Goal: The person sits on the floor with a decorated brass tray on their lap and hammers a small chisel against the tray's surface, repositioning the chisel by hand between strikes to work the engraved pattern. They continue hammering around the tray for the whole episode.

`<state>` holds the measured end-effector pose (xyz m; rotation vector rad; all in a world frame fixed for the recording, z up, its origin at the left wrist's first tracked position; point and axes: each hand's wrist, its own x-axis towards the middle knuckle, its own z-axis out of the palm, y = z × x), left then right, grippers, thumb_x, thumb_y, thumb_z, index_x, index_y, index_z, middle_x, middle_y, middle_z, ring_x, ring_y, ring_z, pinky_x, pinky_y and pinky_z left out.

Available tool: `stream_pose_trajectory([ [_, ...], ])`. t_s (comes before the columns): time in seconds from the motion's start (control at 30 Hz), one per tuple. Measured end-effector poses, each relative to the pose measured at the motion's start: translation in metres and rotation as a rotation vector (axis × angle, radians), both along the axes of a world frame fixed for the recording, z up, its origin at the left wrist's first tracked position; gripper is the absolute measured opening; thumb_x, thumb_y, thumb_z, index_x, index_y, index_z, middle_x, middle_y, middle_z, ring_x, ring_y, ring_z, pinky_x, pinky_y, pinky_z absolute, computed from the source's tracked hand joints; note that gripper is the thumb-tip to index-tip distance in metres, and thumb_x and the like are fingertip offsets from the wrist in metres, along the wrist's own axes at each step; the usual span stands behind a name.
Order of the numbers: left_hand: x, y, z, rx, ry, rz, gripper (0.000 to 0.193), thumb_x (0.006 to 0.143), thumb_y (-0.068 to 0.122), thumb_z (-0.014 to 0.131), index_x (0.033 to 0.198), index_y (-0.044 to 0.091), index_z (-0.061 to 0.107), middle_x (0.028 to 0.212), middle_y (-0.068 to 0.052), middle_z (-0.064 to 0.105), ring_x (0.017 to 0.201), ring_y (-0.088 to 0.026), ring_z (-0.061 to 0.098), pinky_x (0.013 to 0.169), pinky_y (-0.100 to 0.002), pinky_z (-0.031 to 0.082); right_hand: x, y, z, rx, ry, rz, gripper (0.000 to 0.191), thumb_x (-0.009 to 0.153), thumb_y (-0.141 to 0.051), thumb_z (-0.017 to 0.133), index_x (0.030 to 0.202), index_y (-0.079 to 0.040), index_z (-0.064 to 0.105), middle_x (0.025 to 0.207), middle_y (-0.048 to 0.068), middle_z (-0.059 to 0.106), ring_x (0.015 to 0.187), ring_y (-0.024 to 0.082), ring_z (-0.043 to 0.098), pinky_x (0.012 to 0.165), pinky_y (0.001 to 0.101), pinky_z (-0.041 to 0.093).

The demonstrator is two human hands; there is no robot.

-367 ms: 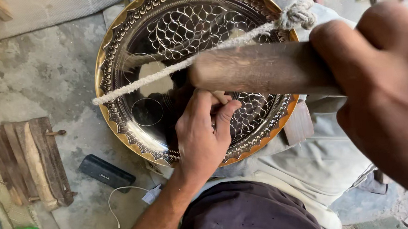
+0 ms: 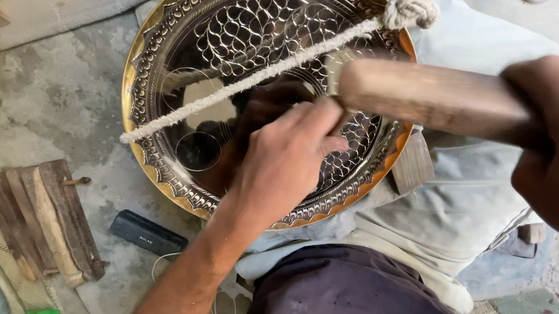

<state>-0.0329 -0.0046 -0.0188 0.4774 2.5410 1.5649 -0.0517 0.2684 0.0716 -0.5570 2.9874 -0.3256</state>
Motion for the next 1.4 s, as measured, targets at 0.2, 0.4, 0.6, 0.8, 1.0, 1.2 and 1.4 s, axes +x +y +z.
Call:
stream_pose_trajectory([
  [0.2, -0.022, 0.002, 0.001, -0.111, 0.021, -0.311, 0.025, 0.102, 0.005, 0.057, 0.126, 0.01, 0.061, 0.097, -0.014, 0.073, 0.086, -0.027, 0.078, 0.064, -0.035, 0.065, 0.083, 0.016, -0.06, -0.298, -0.168, -0.488, 0.03, 0.101, 0.007, 0.063, 0.129, 0.005, 0.052, 0.096, 0.014, 0.063, 0.074, 0.023, 0.063, 0.066, 0.0327, 0.049],
  [0.4, -0.045, 0.016, 0.009, -0.281, 0.04, -0.527, 0.027, 0.095, 0.007, 0.062, 0.121, 0.013, 0.065, 0.08, -0.013, 0.07, 0.075, -0.031, 0.075, 0.061, -0.042, 0.06, 0.119, -0.014, -0.071, -0.164, -0.11, -0.755, 0.04, 0.082, -0.006, 0.07, 0.119, 0.001, 0.056, 0.097, 0.02, 0.071, 0.087, 0.034, 0.072, 0.075, 0.0404, 0.056],
  [0.6, -0.042, 0.02, -0.014, -0.048, 0.046, -0.332, 0.022, 0.106, 0.003, 0.054, 0.126, 0.01, 0.057, 0.103, -0.015, 0.07, 0.086, -0.024, 0.077, 0.058, -0.031, 0.058, 0.118, -0.012, -0.087, -0.067, -0.253, -0.738, 0.047, 0.081, -0.004, 0.078, 0.124, 0.001, 0.061, 0.094, 0.024, 0.072, 0.085, 0.036, 0.073, 0.077, 0.0438, 0.057],
  [0.8, -0.032, 0.016, -0.037, 0.033, 0.09, -0.106, 0.042, 0.098, 0.016, 0.071, 0.134, 0.007, 0.052, 0.099, -0.01, 0.073, 0.084, -0.018, 0.077, 0.064, -0.028, 0.063, 0.101, 0.043, -0.109, -0.562, -0.144, -0.736, 0.041, 0.09, -0.006, 0.066, 0.126, 0.001, 0.049, 0.105, 0.013, 0.066, 0.09, 0.024, 0.066, 0.073, 0.0398, 0.053],
  [1.0, -0.029, 0.019, -0.042, -0.051, 0.09, -0.091, 0.041, 0.098, 0.017, 0.072, 0.134, 0.008, 0.054, 0.103, -0.01, 0.074, 0.087, -0.019, 0.077, 0.066, -0.028, 0.065, 0.056, 0.101, -0.123, -0.268, -0.019, -0.25, 0.015, 0.102, 0.004, 0.061, 0.114, 0.001, 0.053, 0.105, 0.018, 0.061, 0.088, 0.026, 0.064, 0.078, 0.0359, 0.056],
  [1.2, -0.027, 0.022, -0.044, -0.042, 0.029, -0.055, 0.035, 0.1, 0.013, 0.07, 0.132, 0.01, 0.056, 0.106, -0.01, 0.074, 0.092, -0.02, 0.079, 0.071, -0.029, 0.067, 0.023, 0.063, -0.102, -0.128, 0.087, -0.121, 0.029, 0.094, 0.013, 0.061, 0.122, 0.005, 0.056, 0.102, 0.021, 0.063, 0.087, 0.03, 0.066, 0.075, 0.0385, 0.055],
  [1.4, -0.021, 0.02, -0.045, -0.007, 0.022, 0.021, 0.039, 0.098, 0.014, 0.071, 0.134, 0.007, 0.056, 0.109, -0.012, 0.074, 0.095, -0.025, 0.077, 0.074, -0.036, 0.064, -0.018, 0.014, -0.058, -0.036, 0.116, -0.016, 0.045, 0.086, 0.021, 0.061, 0.129, 0.009, 0.058, 0.099, 0.025, 0.064, 0.086, 0.033, 0.068, 0.073, 0.0411, 0.055],
])
